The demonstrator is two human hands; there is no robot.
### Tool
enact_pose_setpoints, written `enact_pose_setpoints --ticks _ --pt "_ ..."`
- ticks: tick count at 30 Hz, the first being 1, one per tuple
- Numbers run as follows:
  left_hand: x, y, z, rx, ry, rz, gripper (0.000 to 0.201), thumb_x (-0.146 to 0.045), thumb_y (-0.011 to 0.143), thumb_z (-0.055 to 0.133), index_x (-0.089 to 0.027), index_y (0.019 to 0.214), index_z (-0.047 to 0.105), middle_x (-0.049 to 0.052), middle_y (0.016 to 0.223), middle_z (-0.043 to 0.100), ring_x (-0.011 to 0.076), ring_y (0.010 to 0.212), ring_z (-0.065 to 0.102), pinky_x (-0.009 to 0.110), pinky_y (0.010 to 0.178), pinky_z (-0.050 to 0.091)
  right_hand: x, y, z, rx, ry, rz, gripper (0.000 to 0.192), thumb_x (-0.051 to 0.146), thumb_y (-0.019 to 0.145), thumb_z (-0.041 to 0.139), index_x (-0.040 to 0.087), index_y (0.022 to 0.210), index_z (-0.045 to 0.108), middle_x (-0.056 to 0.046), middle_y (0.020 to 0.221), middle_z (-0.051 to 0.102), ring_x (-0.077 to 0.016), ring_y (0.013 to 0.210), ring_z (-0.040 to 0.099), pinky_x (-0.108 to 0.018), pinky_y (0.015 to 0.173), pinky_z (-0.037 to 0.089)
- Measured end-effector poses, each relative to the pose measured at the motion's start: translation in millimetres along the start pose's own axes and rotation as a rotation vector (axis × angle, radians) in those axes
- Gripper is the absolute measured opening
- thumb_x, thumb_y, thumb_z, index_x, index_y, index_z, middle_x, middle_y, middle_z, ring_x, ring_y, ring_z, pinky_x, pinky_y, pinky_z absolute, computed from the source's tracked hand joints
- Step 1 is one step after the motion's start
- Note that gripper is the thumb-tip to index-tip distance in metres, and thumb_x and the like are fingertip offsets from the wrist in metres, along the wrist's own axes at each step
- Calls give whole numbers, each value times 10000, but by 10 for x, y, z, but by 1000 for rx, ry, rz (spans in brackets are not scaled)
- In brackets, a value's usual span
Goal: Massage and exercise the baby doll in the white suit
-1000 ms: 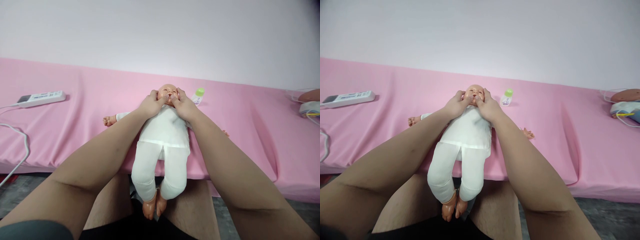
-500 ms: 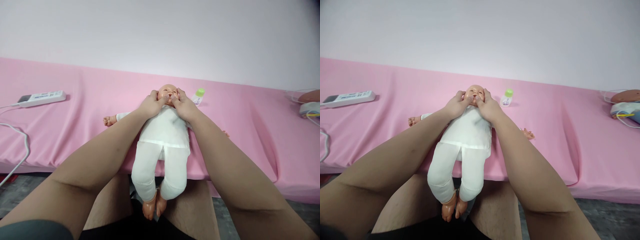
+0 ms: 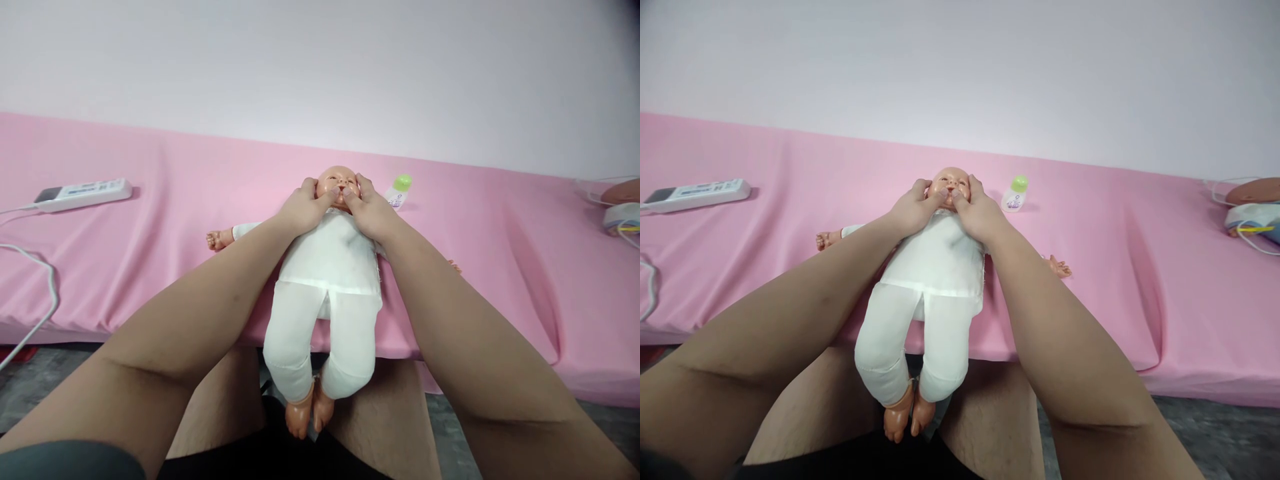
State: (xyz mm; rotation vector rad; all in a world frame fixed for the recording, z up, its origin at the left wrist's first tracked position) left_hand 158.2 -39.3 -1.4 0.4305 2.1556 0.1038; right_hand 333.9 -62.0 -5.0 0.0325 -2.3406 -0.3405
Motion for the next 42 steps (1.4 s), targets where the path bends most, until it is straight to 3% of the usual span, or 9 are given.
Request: enact_pose_setpoints --ticks 42 --pt "42 34 15 -5 27 4 613 -704 825 446 -233 1213 501 139 1288 626 295 1110 595 380 933 428 34 -13 -6 -9 -43 18 796 674 904 394 229 1548 247 -104 1516 415 -363 1375 412 -567 1143 303"
Point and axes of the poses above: each hand's wrist, its own y-axis towards the middle knuckle, its own z-axis out of the palm, x = y × z, the point moved 4 cm from there along y, towards the middle knuckle
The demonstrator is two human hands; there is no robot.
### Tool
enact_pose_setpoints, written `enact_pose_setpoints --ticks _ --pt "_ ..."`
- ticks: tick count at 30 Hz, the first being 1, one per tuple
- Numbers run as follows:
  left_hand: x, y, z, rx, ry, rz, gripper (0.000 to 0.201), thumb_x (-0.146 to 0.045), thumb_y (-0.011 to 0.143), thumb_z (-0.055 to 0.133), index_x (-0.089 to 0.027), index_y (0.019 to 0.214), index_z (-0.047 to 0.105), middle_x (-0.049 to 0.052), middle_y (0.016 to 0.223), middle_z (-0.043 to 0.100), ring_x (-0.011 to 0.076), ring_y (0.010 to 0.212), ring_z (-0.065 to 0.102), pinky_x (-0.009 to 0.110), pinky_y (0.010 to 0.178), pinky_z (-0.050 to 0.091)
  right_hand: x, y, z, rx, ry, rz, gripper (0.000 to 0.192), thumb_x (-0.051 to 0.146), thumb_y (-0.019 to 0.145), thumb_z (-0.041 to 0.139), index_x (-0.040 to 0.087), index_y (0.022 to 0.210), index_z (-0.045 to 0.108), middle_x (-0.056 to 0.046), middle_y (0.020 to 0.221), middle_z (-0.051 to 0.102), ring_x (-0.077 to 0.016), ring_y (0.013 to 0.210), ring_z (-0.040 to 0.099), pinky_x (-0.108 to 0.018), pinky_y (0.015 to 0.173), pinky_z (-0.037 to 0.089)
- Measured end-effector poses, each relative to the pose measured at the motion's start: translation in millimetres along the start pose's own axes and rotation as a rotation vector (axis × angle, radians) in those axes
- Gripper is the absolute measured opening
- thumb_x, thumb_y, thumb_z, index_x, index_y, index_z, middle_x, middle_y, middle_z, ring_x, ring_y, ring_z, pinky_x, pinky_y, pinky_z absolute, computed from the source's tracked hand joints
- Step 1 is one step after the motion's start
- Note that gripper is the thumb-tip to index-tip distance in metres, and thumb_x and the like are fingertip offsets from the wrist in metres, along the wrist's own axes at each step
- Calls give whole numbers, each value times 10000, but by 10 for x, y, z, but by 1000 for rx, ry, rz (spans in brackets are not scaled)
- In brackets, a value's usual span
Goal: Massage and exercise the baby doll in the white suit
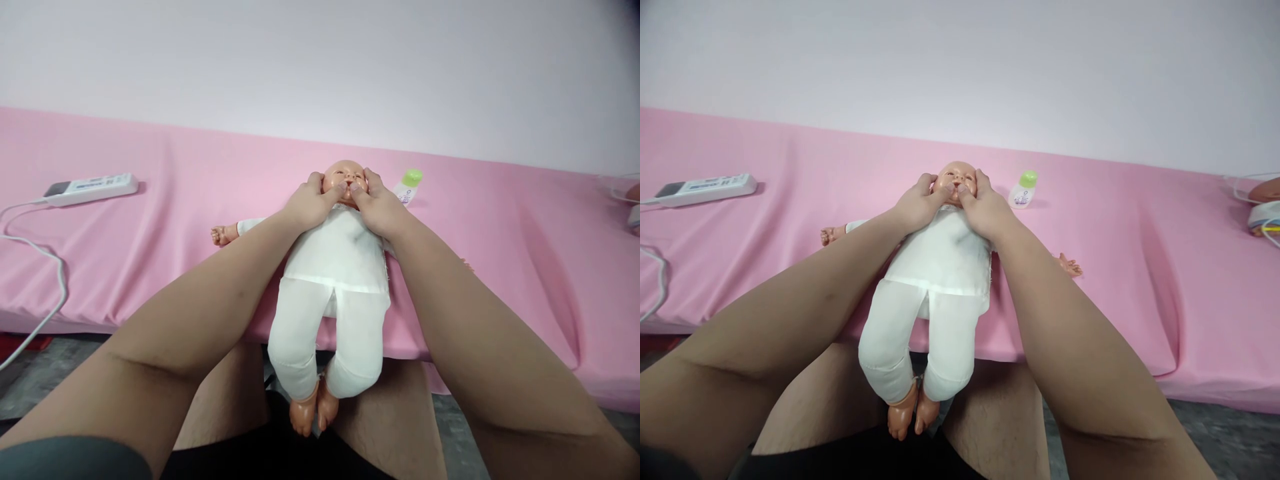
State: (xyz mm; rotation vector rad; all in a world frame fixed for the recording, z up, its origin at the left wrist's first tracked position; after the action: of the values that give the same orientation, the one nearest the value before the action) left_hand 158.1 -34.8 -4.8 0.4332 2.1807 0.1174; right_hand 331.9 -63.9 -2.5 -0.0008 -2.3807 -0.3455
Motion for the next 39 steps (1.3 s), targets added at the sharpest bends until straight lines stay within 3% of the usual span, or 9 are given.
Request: enact_pose_setpoints --ticks 23,29,39 --pt "-3 -2 8 -3 -1 1 640 -709 828 445 -221 1240 493 151 1283 629 300 1115 598 390 948 430 30 -31 -15 6 25 -59 707 627 931 377 266 1532 279 -39 1556 355 -321 1419 352 -514 1176 277" --pt "-25 -24 5 8 -29 -26 620 -683 832 463 -224 1249 496 147 1290 629 308 1140 589 404 975 418 1 -35 -9 16 33 8 772 673 908 381 262 1546 246 -78 1519 413 -370 1370 416 -583 1130 318" --pt "-26 -16 8 10 -43 -33 624 -674 827 479 -226 1261 489 143 1309 620 322 1182 562 418 1004 402 15 -51 -24 30 46 4 751 665 910 384 293 1545 239 -58 1497 447 -362 1346 449 -565 1107 361"
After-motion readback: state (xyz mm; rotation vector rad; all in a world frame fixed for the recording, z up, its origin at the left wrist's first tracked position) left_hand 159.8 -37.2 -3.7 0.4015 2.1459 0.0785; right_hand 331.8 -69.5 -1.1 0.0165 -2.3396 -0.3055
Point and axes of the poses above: each hand's wrist, its own y-axis towards the middle knuckle, its own z-axis out of the palm, x = y × z, the point moved 4 cm from there along y, towards the middle knuckle
